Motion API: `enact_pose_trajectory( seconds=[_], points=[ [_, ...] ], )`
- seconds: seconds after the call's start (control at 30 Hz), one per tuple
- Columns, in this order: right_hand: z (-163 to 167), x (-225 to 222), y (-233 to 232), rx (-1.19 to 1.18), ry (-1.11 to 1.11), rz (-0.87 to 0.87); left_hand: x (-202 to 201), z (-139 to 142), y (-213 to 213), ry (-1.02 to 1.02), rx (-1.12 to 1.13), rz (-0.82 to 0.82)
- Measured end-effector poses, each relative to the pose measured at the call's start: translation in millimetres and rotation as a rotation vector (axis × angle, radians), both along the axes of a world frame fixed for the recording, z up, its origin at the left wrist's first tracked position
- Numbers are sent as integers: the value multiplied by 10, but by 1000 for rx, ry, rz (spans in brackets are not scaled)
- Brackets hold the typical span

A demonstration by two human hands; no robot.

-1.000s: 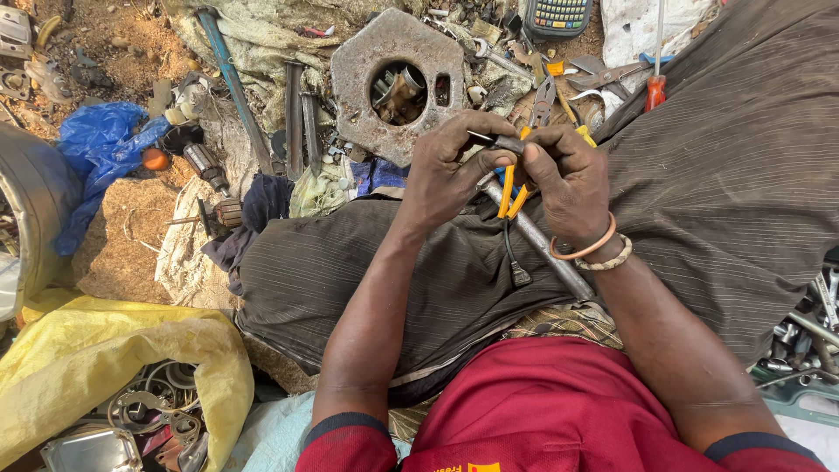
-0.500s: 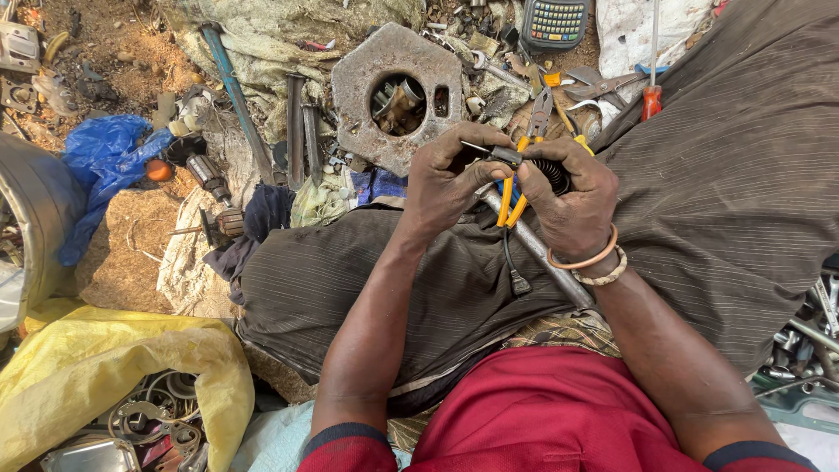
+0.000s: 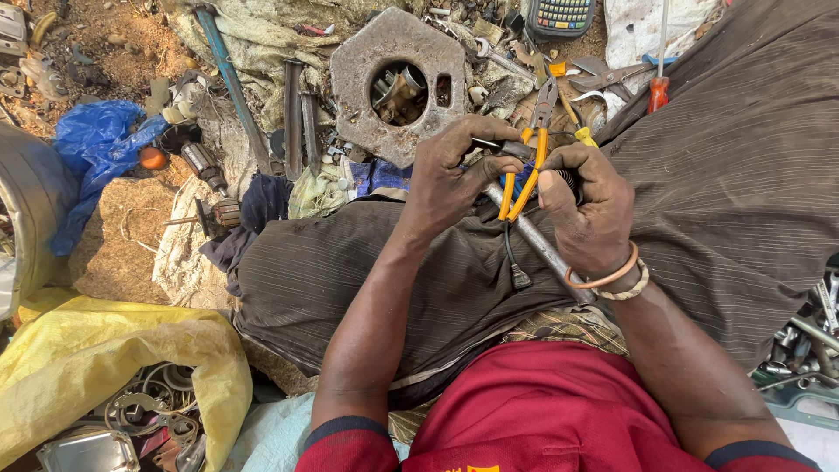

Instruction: The person disassembles a mechanical component using a screwdriver and pliers. They remove a spring and other small parts, placing them into a metal container. The person then uses a hammer to tap a part of the assembly.

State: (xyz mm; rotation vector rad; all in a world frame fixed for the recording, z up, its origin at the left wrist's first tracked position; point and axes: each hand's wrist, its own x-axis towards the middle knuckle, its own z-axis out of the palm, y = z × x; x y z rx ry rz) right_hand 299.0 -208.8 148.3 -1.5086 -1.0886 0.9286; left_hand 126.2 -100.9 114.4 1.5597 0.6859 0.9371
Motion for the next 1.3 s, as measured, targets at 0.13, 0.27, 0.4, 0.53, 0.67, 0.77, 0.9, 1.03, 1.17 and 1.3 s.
enact_pose_trajectory(
  seconds=[0.13,0.27,0.4,0.53,0.67,0.77,0.9,1.03,1.17,1.3],
  points=[
    [24,-46,1,-24,-39,-5,-10,-14,10,-9,-49,-3],
    [88,-90,44,65,-303,10,9,-22,-7,-54,-27,-40],
    [125,-125,60,185,-419,28,20,-53,-5,-15,44,-30],
    [79,-99,36,193,-444,0,-16,-116,54,40,-57,34],
    [-94,-39,96,100,-177,-88,-56,-168,99,-161,-233,-15],
    [-245,28,168,7,377,-186,-82,-214,131,-244,-260,-32],
    [-364,137,194,-144,796,-305,-125,-309,184,-359,-303,-61],
    [-434,184,166,-223,839,-282,-168,-336,234,-341,-290,-36],
    [-539,200,109,-182,687,-245,-184,-226,252,-9,-16,137],
    [-671,280,24,-106,627,-212,-215,-73,-16,369,485,98]
  ],
)
